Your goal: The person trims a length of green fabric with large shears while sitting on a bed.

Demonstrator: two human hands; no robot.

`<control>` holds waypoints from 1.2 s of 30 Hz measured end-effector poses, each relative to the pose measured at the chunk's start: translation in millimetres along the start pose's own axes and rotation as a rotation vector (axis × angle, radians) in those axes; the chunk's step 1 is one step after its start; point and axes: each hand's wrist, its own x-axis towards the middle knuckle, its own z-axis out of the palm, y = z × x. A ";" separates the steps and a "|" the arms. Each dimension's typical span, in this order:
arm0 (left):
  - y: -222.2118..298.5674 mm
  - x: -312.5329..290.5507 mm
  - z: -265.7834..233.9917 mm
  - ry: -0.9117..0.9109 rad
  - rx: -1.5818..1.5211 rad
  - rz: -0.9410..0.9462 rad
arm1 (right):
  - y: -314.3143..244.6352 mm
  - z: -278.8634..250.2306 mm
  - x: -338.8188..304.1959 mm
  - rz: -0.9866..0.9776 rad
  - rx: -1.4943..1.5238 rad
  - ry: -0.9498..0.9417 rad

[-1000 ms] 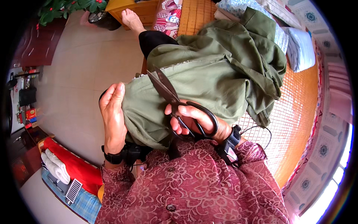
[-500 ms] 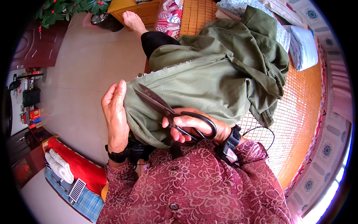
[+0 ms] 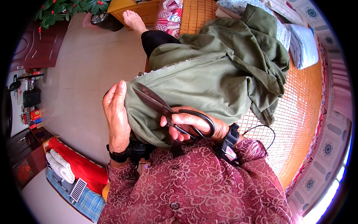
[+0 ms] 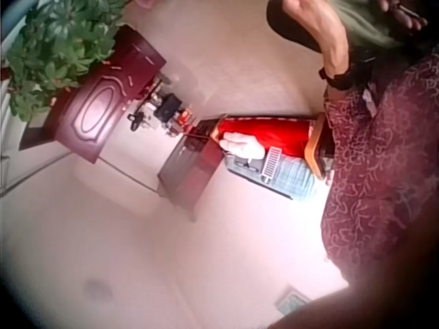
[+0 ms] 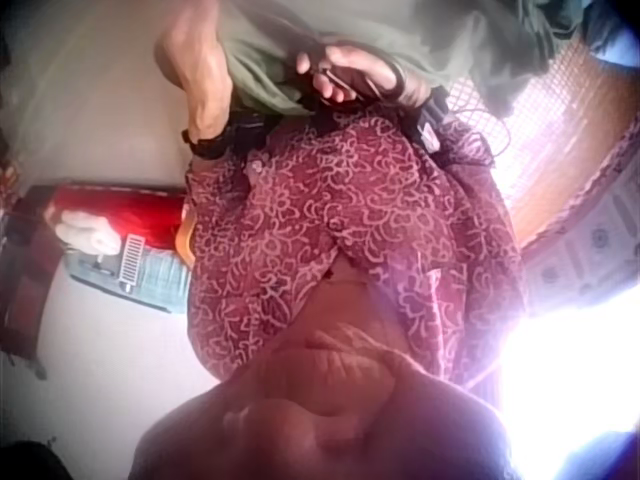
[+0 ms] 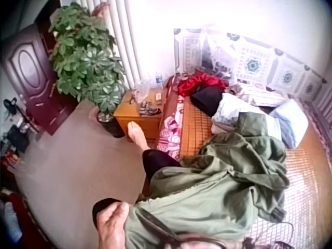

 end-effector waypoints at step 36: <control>-4.1 -0.5 0.5 0.037 -0.097 -0.046 | -2.0 -1.7 -5.7 0.004 -0.010 0.041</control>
